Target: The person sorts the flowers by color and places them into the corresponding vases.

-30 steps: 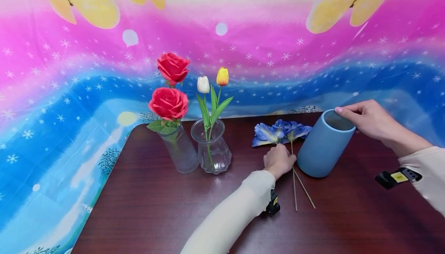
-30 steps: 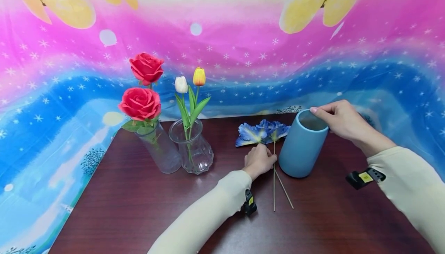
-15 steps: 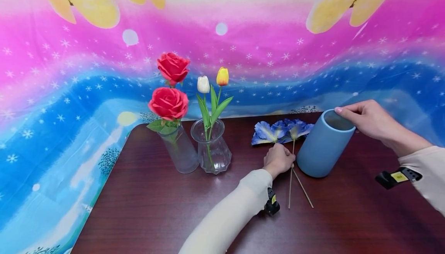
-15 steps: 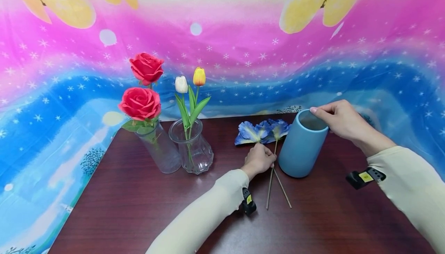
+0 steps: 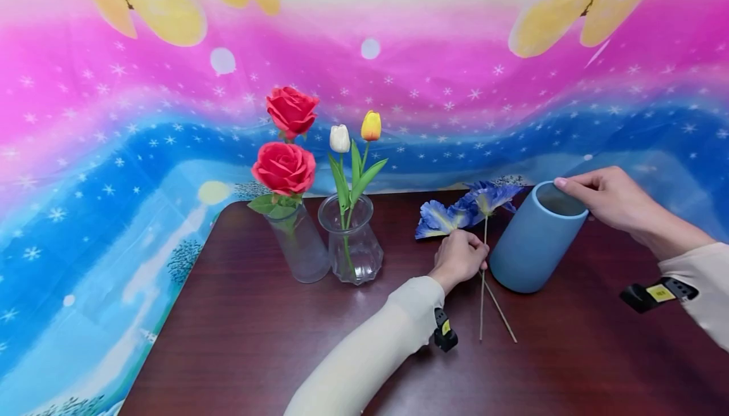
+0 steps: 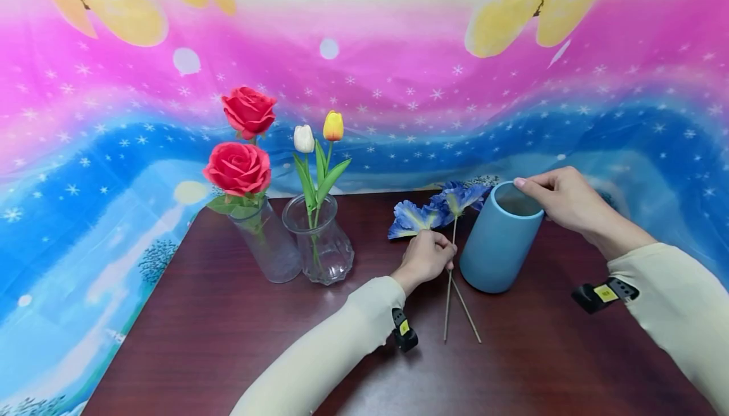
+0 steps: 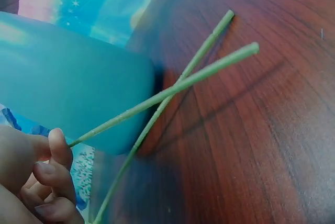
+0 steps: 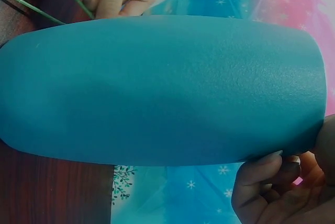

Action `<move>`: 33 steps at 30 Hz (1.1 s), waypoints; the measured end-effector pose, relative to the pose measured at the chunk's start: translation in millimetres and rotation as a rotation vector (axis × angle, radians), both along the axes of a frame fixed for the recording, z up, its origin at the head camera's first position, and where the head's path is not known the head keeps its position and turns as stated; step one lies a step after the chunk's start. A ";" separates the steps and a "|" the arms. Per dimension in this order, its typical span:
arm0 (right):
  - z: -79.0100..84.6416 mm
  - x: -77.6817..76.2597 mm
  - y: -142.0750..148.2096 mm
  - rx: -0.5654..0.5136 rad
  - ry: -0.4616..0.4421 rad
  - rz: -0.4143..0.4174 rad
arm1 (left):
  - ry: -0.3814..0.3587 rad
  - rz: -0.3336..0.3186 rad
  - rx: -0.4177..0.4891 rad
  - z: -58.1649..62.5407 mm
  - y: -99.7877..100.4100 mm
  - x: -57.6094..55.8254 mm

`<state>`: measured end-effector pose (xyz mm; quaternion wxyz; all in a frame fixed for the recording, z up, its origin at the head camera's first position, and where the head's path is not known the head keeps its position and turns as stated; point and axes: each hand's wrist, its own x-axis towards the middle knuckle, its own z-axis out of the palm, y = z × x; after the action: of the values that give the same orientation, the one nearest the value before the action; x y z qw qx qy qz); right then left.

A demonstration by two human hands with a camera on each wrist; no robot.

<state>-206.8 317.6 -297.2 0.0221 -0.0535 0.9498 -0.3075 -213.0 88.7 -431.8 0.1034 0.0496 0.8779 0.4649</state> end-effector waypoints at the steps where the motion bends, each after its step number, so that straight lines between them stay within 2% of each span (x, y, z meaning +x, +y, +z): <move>1: 0.0 0.2 -0.2 -0.001 -0.002 0.000 | 0.006 -0.005 0.014 1.4 -1.3 1.0; 14: -0.7 -0.4 1.5 -0.013 -0.006 0.007 | 0.069 -0.066 0.160 20.7 -14.8 7.2; 19: -0.1 -0.3 2.8 -0.017 -0.010 0.009 | 0.089 -0.073 0.184 30.1 -18.7 9.0; 30: -0.1 -0.3 2.8 -0.020 -0.021 0.009 | 0.217 -0.064 0.233 48.5 -32.2 11.2; 33: -0.3 -0.2 3.2 -0.017 -0.009 0.009 | 0.273 -0.057 0.239 52.3 -35.5 11.8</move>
<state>-207.0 320.8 -297.5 0.0275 -0.0564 0.9468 -0.3157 -201.1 53.2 -379.5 -0.0103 0.1488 0.8205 0.5518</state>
